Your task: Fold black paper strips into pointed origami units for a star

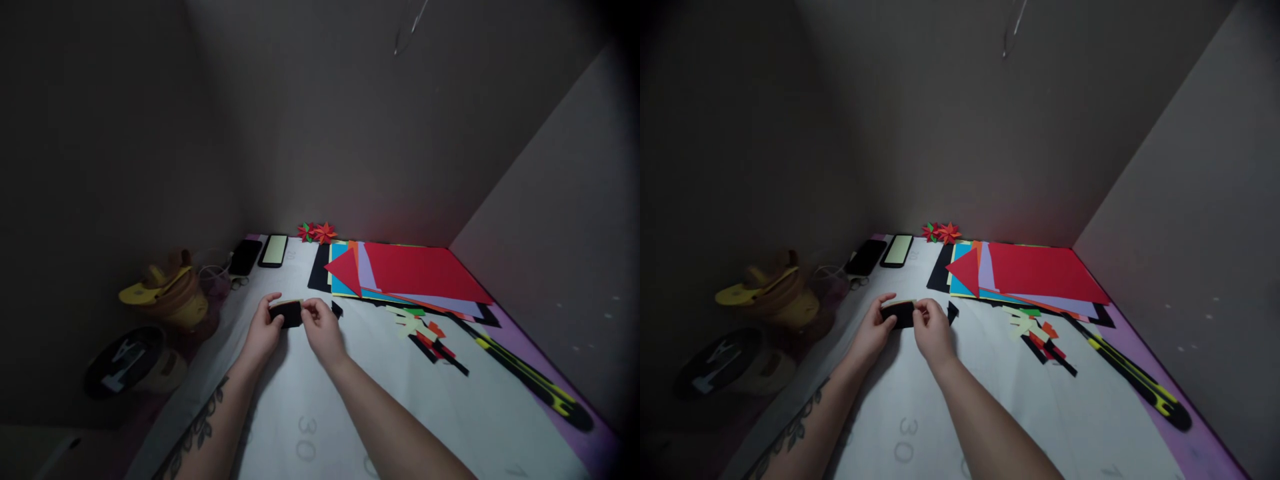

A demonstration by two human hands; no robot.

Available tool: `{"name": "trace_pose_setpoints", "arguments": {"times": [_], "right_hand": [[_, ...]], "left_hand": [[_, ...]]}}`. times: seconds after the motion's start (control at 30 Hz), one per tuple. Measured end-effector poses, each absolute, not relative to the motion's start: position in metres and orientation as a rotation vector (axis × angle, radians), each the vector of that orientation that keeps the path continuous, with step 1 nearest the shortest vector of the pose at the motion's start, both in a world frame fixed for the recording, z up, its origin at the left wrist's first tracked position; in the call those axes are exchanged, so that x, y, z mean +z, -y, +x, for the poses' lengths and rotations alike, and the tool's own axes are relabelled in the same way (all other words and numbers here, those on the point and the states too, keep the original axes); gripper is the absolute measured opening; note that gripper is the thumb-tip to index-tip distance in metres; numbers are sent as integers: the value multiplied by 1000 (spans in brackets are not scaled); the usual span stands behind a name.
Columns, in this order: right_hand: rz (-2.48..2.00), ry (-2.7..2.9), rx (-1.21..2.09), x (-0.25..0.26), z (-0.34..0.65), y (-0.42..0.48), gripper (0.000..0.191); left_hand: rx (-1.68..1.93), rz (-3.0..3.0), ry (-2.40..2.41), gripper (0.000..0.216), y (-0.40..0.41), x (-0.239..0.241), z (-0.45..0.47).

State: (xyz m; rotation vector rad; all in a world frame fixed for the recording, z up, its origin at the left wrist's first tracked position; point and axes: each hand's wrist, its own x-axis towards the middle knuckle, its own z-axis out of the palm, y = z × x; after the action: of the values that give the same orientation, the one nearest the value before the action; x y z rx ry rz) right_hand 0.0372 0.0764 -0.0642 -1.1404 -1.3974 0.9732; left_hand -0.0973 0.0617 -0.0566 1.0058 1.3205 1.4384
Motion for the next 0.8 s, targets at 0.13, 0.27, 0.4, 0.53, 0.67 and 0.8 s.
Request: {"name": "trace_pose_setpoints", "arguments": {"times": [0.13,0.27,0.4,0.53,0.67,0.8], "right_hand": [[-1093,1414,965,-64,37,-75,12],[-1037,1519,882,-57,39,-70,12],[-934,1616,819,-48,39,-64,17],[-954,1555,883,-50,36,-63,18],[-972,1426,994,-62,33,-66,28],[-958,1417,1020,-68,32,-68,29]], "left_hand": [[1439,968,-1310,51,-61,-54,-97],[1455,902,-1265,52,-60,-50,-97],[1486,868,-1309,52,-60,-47,-96],[1484,849,-1302,54,-59,-43,-94],[1487,844,-1278,55,-58,-41,-92],[1502,860,-1282,54,-58,-41,-92]]}}
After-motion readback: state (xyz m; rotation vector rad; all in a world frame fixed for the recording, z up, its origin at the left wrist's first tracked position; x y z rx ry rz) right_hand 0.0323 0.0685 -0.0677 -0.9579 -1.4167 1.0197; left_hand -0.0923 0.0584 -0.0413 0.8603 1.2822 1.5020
